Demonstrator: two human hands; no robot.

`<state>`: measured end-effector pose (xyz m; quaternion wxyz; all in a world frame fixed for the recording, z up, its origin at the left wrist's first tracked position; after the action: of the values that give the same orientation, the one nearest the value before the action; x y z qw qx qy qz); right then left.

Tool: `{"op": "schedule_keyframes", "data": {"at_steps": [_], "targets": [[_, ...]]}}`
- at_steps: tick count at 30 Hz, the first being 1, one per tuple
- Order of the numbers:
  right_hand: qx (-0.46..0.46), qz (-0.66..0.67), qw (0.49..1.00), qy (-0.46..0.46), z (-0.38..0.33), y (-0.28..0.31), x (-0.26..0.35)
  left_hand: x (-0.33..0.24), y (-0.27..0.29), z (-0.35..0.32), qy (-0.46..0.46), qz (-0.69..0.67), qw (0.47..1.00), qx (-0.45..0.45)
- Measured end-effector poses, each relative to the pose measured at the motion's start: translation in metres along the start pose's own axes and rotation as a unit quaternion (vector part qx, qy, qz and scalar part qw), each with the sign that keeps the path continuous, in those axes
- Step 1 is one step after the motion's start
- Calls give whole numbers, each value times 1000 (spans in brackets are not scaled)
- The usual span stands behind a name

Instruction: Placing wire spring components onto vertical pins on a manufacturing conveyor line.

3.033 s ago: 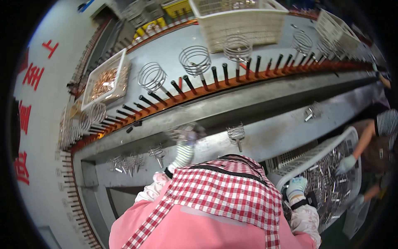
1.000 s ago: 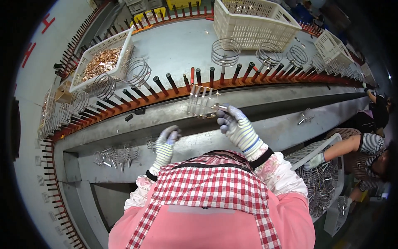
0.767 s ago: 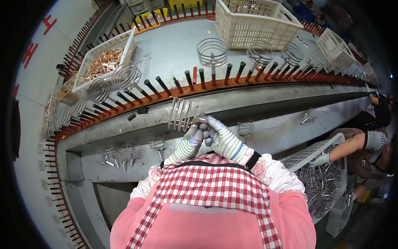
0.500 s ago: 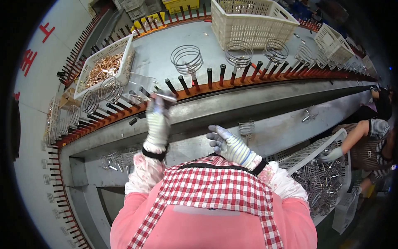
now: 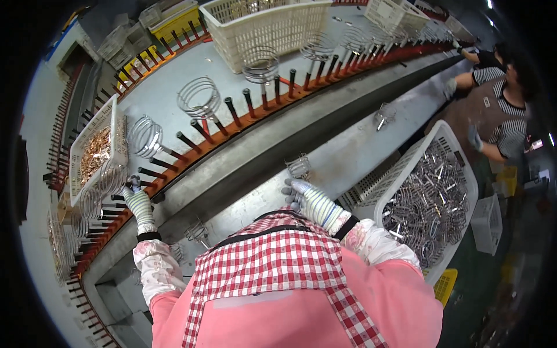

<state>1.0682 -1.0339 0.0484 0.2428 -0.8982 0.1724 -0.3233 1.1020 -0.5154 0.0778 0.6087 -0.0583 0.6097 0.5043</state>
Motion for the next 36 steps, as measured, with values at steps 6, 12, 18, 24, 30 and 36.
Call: {"op": "schedule_keyframes", "data": {"at_steps": [6, 12, 18, 24, 30, 36], "targets": [[-81, -49, 994, 61, -5, 26, 11, 104, 74, 11, 50, -222, 973, -24], [-103, -33, 992, 67, -9, 63, -4, 17, 16, -78, 36, -16, 997, -67], [-67, -144, 984, 78, -8, 37, 33, -42, -87, -168, 8, -95, 970, 224], [-64, -126, 979, 144, -26, 63, 61, -138, -153, -164, -184, 186, 913, 314], [-115, -118, 974, 155, -85, 89, 81, -142, -196, -142, -130, 474, 754, 436], [-174, -72, 964, 188, -115, 134, 90, -182, -236, -139, -124, 611, 583, 521]]}}
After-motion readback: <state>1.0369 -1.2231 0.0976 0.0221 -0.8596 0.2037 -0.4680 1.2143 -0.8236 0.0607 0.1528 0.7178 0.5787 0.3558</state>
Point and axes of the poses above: each hand's wrist, its own z-axis towards the middle knuckle, its own y-axis out of the back of the hand, x = y × z, the point moved 5 cm from there along z, towards the middle knuckle, and after that the axes turned 2 degrees about y, right-handed, at the moved point
